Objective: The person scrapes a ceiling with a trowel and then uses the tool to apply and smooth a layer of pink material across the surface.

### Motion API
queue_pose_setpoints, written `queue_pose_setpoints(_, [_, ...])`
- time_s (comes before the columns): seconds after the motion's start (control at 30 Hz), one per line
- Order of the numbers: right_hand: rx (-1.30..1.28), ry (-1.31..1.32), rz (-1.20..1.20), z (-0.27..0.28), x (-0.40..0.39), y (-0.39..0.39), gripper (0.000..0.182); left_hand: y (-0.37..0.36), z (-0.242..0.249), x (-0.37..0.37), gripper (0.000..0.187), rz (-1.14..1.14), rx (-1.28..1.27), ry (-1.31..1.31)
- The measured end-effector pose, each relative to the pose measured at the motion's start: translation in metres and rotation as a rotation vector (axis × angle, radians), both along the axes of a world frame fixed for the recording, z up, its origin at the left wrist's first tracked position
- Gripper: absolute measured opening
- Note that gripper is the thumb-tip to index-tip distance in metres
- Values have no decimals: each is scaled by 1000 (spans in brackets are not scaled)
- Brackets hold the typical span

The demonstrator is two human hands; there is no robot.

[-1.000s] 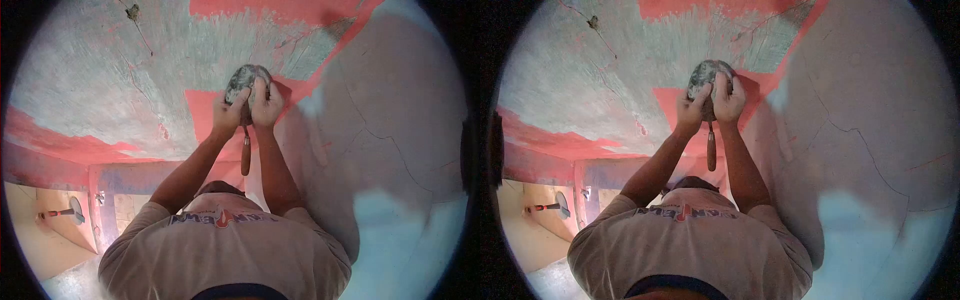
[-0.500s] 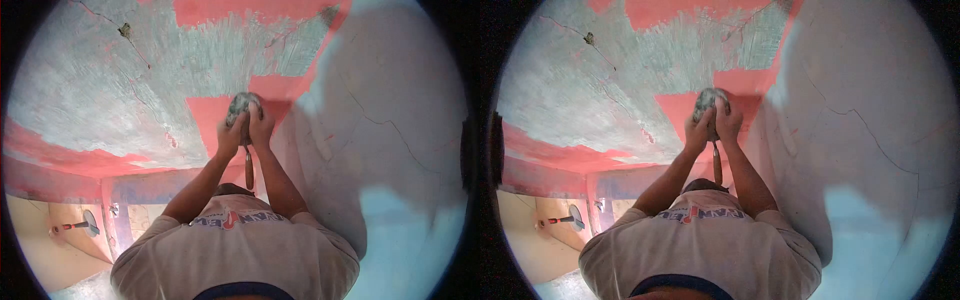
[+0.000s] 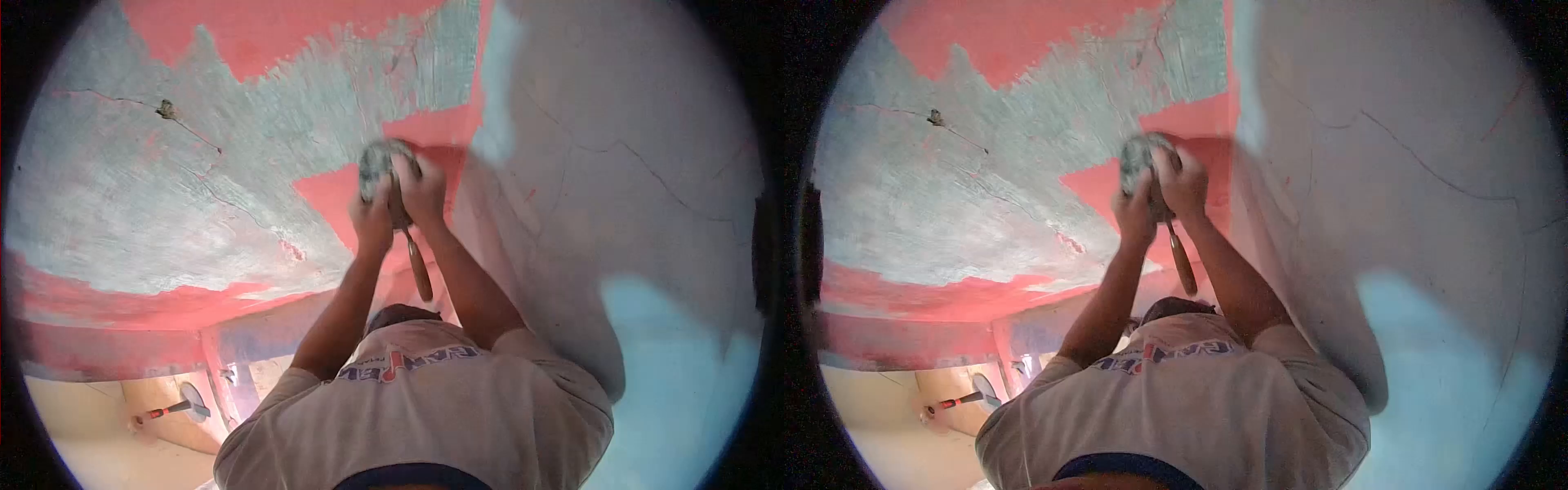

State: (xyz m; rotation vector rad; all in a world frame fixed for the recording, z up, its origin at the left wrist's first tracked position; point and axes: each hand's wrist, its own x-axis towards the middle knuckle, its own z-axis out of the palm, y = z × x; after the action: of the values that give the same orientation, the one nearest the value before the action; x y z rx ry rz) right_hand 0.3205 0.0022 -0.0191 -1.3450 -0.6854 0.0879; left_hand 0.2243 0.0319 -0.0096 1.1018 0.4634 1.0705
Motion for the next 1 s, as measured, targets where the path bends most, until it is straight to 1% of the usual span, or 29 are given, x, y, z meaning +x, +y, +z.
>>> queue_pose_setpoints(0.07, [-14, -67, 13, 49, 7, 0, 35, 16, 12, -2, 22, -45, 13, -8])
queue_pose_setpoints(0.1, [-14, -110, 22, 62, 10, 1, 33, 11, 16, -2, 18, -16, 4, -4])
queue_pose_setpoints(0.13, [37, -89, 30, 63, 7, 0, 36, 8, 23, 1, 17, 14, 3, -7])
queue_pose_setpoints(0.17, [8, -61, 10, 54, 5, -1, 37, 5, 29, 4, 18, 45, 6, -14])
queue_pose_setpoints(0.2, [-19, -30, -9, 33, 1, -2, 38, 2, 12, 1, 18, 28, 12, -4])
queue_pose_setpoints(0.23, [-47, 1, -25, 10, -1, -2, 39, -9, 8, -1, 19, 117, 74, 65])
queue_pose_setpoints(0.27, [-137, -11, -63, -14, 1, -2, 43, -10, -12, 0, 19, 122, 54, 71])
queue_pose_setpoints(0.37, [-74, 46, -22, 1, 0, -7, 43, -1, -19, 2, 19, 74, 1, 67])
queue_pose_setpoints(0.4, [-96, -15, -24, 10, 5, -6, 42, 0, -13, 0, 19, 51, -21, 65])
queue_pose_setpoints(0.5, [23, -21, 27, 23, 6, -3, 43, -6, 11, 0, 20, -12, -59, -18])
queue_pose_setpoints(0.53, [-41, 2, 9, 23, 2, -8, 44, -7, 5, 0, 20, 11, -68, 3])
queue_pose_setpoints(0.6, [-9, 30, -29, -17, -2, -5, 45, -4, -37, -2, 20, 52, -21, 92])
queue_pose_setpoints(0.63, [14, 37, -46, -22, -4, -3, 46, -6, -37, -2, 20, 74, 8, 130])
queue_pose_setpoints(0.67, [5, 45, -35, -25, -2, -4, 42, -9, -36, -3, 22, 46, -27, 61])
queue_pose_setpoints(0.77, [-158, 62, 42, -15, 17, 1, 38, -3, -17, 3, 23, 68, -16, 73])
queue_pose_setpoints(0.87, [-190, 48, 87, 2, 18, -6, 28, -2, -11, 4, 24, 71, -15, 90])
queue_pose_setpoints(0.97, [-47, 6, 13, -10, 2, -7, 26, -7, -26, 0, 24, 77, -14, 125])
queue_pose_setpoints(1.0, [-49, 16, 14, -8, 0, -7, 27, -9, -22, -1, 23, 95, 53, 155])
